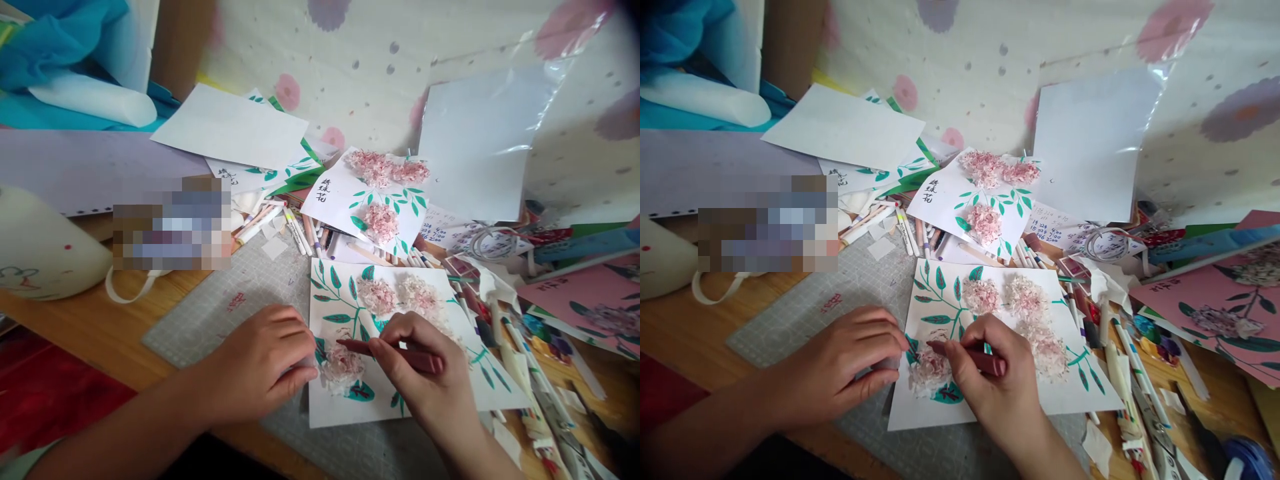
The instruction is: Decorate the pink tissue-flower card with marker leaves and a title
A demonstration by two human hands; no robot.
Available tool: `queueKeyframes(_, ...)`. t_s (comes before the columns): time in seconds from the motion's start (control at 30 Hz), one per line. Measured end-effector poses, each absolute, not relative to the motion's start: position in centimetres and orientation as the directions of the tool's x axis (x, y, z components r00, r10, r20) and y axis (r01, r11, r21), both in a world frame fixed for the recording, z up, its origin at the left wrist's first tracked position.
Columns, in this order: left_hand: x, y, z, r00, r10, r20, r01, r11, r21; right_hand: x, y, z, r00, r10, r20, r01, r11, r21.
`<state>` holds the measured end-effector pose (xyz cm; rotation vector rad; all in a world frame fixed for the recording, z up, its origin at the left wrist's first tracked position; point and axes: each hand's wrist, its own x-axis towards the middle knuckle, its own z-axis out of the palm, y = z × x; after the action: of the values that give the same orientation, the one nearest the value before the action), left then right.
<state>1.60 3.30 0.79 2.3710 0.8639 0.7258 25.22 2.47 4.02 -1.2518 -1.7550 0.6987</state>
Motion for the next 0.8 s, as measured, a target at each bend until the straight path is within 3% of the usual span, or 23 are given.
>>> queueKeyframes(0.27,1.5,3.3,1.0,0.661,0.699,0.273,0.427,-0.650,0.629,22.8,4.1,4.7,-0.291,0.900,0.325,0.629,0.436,-0.644)
queueKeyframes(0.8,1.5,3.0,1.2,0.656,0.712,0.249,0.446,-0.632,0.633,23.2,3.8,3.5,-0.256,0.919,0.300,0.596,0.394,-0.699)
